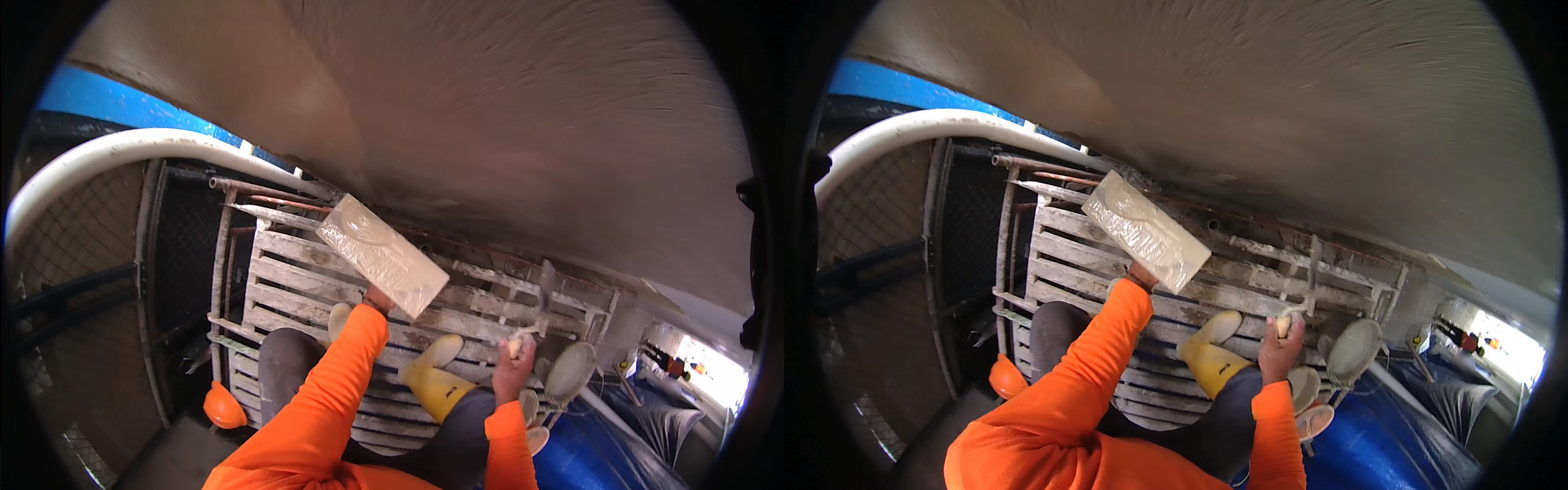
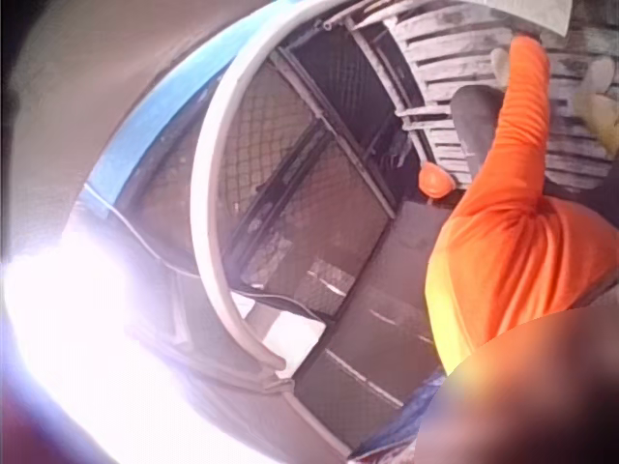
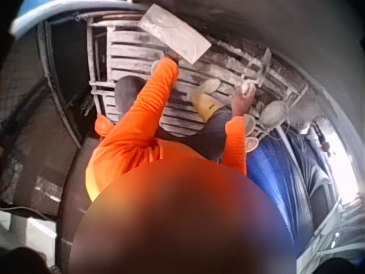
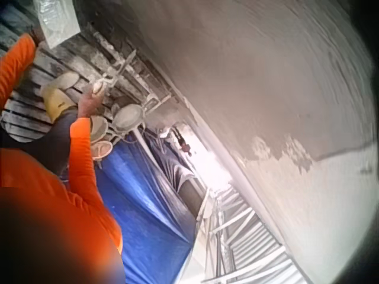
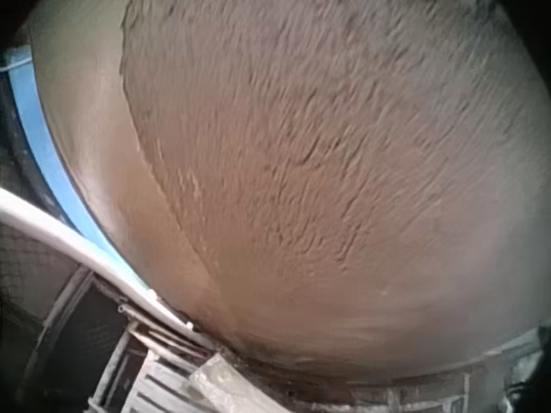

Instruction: The person scoops plaster from a bucket with a trowel and applies it to a wall, smoothing the surface with repeated strokes. The person works on different sections of the wall, periodically reloading the trowel from the bucket.

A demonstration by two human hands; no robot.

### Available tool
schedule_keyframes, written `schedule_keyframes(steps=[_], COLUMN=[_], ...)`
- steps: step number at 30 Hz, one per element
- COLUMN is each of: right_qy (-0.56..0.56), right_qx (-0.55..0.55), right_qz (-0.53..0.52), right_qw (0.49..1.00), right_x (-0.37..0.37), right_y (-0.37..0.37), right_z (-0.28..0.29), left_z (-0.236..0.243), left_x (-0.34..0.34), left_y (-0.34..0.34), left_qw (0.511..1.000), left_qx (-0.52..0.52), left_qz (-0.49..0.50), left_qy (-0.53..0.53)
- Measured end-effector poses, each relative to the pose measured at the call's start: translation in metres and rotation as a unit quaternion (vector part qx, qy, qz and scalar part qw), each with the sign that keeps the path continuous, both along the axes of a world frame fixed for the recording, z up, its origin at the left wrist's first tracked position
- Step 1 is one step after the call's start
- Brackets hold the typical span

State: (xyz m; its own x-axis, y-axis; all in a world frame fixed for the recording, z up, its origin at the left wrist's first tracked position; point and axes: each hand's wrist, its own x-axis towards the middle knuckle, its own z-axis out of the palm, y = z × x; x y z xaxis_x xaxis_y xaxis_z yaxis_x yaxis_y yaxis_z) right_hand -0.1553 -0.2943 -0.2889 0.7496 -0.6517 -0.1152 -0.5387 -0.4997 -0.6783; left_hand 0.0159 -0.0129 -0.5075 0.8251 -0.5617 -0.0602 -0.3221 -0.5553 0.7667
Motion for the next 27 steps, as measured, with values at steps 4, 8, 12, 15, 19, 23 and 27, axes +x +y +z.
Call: schedule_keyframes(steps=[4,8,12,15,19,23,27], right_qy=[-0.067,-0.11,-0.194,-0.187,-0.178,-0.17,-0.183], right_qx=[0.163,0.257,0.32,0.341,0.361,0.353,0.347], right_qz=[-0.079,-0.039,-0.09,-0.081,-0.071,-0.075,-0.096], right_qw=[0.981,0.959,0.923,0.917,0.913,0.917,0.915], right_x=[0.024,0.052,0.071,0.079,0.083,0.089,0.1], right_y=[0.0,0.011,0.025,0.031,0.025,0.013,0.001], right_z=[-0.052,-0.067,-0.061,-0.062,-0.069,-0.076,-0.078], left_z=[-0.118,-0.189,-0.207,-0.184,-0.14,-0.089,-0.026], left_x=[0.055,0.113,0.169,0.197,0.209,0.218,0.223], left_y=[-0.031,-0.037,-0.076,-0.098,-0.105,-0.111,-0.121], left_qw=[0.724,0.899,0.576,0.478,0.508,0.457,0.485], left_qx=[-0.526,-0.372,-0.655,-0.638,-0.621,-0.613,-0.578], left_qz=[0.272,0.224,0.365,0.506,0.525,0.567,0.597], left_qy=[0.355,0.047,0.326,0.331,0.284,0.307,0.272])
